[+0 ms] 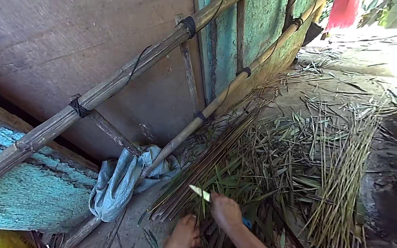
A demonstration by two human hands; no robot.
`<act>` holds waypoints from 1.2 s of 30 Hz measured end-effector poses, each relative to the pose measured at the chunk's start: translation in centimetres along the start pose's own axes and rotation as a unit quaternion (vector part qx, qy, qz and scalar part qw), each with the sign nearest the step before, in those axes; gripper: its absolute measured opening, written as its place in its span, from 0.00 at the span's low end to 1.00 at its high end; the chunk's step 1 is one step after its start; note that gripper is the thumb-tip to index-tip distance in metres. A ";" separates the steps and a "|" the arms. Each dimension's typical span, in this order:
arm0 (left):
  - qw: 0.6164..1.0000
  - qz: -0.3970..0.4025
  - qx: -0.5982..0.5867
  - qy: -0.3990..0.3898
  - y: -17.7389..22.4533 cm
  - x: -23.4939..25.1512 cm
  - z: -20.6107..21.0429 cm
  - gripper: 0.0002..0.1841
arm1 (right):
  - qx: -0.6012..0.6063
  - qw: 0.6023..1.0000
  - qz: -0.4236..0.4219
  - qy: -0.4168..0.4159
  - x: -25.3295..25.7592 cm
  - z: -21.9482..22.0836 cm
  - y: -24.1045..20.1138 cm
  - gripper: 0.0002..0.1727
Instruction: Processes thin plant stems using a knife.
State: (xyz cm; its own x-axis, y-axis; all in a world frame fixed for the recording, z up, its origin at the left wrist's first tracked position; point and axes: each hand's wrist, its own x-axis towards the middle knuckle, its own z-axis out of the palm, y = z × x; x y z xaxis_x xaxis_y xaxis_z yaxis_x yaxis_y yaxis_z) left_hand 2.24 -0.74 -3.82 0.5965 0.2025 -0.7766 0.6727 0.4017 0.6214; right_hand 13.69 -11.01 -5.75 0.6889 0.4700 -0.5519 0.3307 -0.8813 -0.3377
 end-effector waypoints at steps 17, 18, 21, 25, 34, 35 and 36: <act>0.995 0.015 -0.006 0.096 0.0 0.6 0.3 0.13 | 0.003 0.988 -0.112 -0.103 -3.5 0.6 -2.6 0.17; 0.995 0.020 -0.004 0.094 -0.1 0.6 0.3 0.12 | -0.009 0.989 -0.108 -0.097 -3.4 0.5 -2.5 0.17; 0.997 0.040 0.027 0.059 -0.2 0.5 0.4 0.11 | -0.024 0.995 -0.068 -0.066 -2.3 0.5 -1.7 0.18; 0.998 0.034 0.029 0.036 -0.4 0.1 0.5 0.13 | -0.026 0.999 -0.033 -0.029 -0.5 0.9 -0.4 0.18; 0.999 0.033 0.002 0.020 -0.1 0.2 0.5 0.14 | -0.030 0.999 -0.027 0.019 0.3 1.1 -0.3 0.18; 0.999 0.031 0.004 0.017 -0.1 0.2 0.5 0.14 | -0.031 0.999 -0.033 0.015 0.2 1.0 -0.3 0.18; 0.999 0.030 0.005 0.014 -0.1 0.1 0.4 0.14 | -0.034 0.999 -0.041 0.009 0.0 0.8 -0.4 0.19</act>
State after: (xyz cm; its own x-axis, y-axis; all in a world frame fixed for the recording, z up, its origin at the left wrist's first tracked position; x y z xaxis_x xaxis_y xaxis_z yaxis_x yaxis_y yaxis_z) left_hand 2.41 -1.15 -3.97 0.6234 0.2499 -0.7409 0.6408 0.3796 0.6673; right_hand 13.01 -10.60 -6.19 0.6684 0.5408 -0.5106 0.4296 -0.8411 -0.3286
